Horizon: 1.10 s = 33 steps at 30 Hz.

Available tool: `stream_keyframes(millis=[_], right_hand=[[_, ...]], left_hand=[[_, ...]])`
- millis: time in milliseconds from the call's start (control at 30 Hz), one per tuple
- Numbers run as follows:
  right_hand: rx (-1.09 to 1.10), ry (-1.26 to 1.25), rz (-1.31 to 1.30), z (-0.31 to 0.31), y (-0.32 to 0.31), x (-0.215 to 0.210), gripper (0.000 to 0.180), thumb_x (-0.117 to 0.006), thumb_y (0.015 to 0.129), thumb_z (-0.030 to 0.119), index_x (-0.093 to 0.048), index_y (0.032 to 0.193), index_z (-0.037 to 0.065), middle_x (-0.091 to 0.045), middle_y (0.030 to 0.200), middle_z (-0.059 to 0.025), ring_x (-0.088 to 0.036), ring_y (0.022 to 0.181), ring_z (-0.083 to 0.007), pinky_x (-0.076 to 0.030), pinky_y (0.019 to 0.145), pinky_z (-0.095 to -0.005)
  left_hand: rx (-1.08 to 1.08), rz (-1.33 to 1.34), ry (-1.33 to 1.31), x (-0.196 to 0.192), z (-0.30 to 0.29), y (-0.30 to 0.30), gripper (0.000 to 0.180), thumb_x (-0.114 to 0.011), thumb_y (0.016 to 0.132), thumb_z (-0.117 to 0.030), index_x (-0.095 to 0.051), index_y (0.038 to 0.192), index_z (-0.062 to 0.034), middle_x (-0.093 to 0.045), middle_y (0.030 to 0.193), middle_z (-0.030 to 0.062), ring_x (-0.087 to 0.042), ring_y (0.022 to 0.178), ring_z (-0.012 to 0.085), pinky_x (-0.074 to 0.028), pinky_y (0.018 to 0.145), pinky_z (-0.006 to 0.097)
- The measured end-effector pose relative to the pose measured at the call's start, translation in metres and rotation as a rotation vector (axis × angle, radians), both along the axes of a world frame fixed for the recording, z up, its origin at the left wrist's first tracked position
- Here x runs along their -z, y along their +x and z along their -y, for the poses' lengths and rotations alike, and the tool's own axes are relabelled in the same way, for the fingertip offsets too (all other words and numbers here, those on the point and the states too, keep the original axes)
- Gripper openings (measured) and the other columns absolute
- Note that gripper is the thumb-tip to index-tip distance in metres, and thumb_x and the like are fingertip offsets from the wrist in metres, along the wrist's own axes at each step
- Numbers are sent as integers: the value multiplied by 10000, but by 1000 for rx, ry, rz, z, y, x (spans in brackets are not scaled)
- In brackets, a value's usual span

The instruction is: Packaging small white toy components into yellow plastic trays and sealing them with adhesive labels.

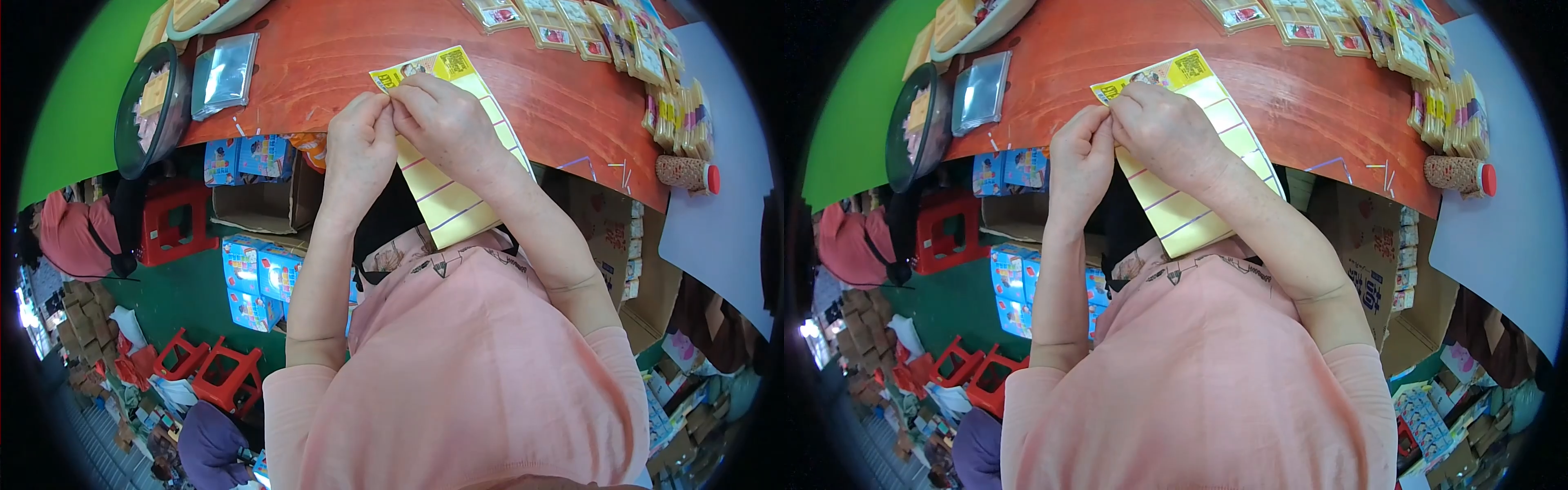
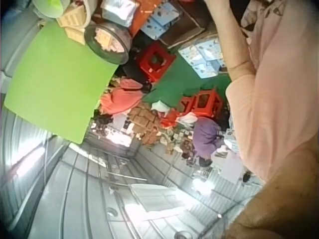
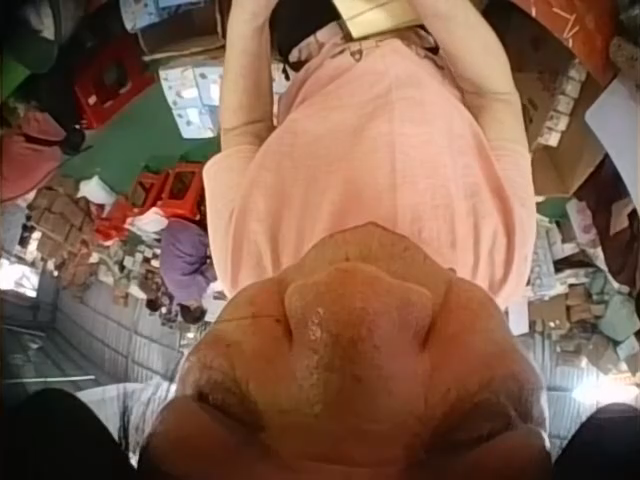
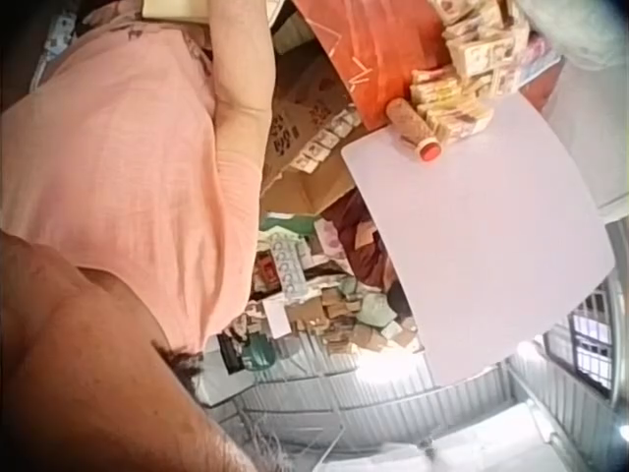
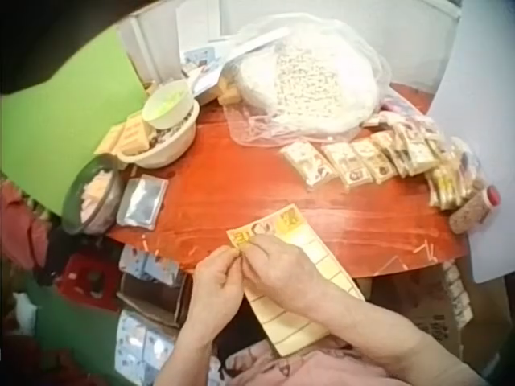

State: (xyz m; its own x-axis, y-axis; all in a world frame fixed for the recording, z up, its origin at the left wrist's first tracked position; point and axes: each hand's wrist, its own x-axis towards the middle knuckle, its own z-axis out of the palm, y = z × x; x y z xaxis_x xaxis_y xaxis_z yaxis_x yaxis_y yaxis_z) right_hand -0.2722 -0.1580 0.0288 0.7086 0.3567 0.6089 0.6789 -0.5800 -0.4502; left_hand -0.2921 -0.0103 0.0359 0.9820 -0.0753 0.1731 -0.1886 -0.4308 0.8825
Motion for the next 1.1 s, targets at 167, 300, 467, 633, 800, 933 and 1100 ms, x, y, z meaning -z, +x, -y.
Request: stream_keyframes(millis=[167, 300, 467, 633, 800, 933, 1100], right_hand=[[47, 148, -68, 3, 7, 13, 95, -671, 827, 31, -657, 916, 4, -680, 847, -107, -685, 723, -232, -568, 624, -325], [127, 506, -362, 8, 12, 5, 96, -645, 890, 56, -666, 948, -18, -695, 849, -64, -696, 785, -144, -574, 651, -292], [177, 1117, -566, 53, 28, 3, 192, -589, 957, 124, -630, 1072, -24, -678, 993, -91, -698, 808, -186, -594, 659, -301], [226, 1426, -448, 142, 18, -23, 263, -545, 980, 159, -595, 1207, 36, -649, 1168, -95, -644, 1081, -217, -565, 890, -449], [237, 1505, -287, 194, -10, -44, 271, -572, 966, 141, -599, 1219, 46, -671, 1149, -86, -647, 1064, -196, -574, 884, -422], [288, 1458, -209, 199, -29, -51, 249, -570, 968, 127, -599, 1199, 36, -665, 1153, -96, -670, 1009, -207, -589, 857, -393], [472, 727, -95, 142, -25, -44, 113, -546, 955, 2, -612, 1047, -1, -623, 1035, -83, -653, 871, -140, -563, 781, -289]], left_hand=[[-25, -122, -180, 15, 1, -1, 147, -563, 959, -80, -638, 961, 46, -632, 776, 102, -612, 700, 194, -454, 631, 306], [-139, -306, -466, 20, 4, 3, 186, -584, 972, -112, -682, 1007, 42, -645, 774, -9, -569, 702, 31, -435, 592, 228], [-297, -336, -598, 39, -20, 39, 190, -596, 950, -100, -695, 989, 57, -668, 802, 20, -578, 684, 59, -460, 578, 234], [-347, -110, -219, 78, -86, 118, 227, -562, 924, -116, -691, 864, 62, -662, 764, 12, -586, 696, 69, -448, 576, 265], [-590, 112, 102, 78, -148, 191, 290, -549, 869, -148, -711, 993, 59, -716, 858, 218, -670, 740, 282, -509, 709, 405], [-847, 453, 649, 57, -109, 201, 260, -638, 852, -145, -714, 1023, 36, -697, 866, 194, -665, 783, 296, -518, 763, 380], [28, -182, -269, -29, 52, 84, 336, -682, 951, -306, -700, 964, 30, -683, 876, 34, -606, 820, 100, -492, 749, 272]])
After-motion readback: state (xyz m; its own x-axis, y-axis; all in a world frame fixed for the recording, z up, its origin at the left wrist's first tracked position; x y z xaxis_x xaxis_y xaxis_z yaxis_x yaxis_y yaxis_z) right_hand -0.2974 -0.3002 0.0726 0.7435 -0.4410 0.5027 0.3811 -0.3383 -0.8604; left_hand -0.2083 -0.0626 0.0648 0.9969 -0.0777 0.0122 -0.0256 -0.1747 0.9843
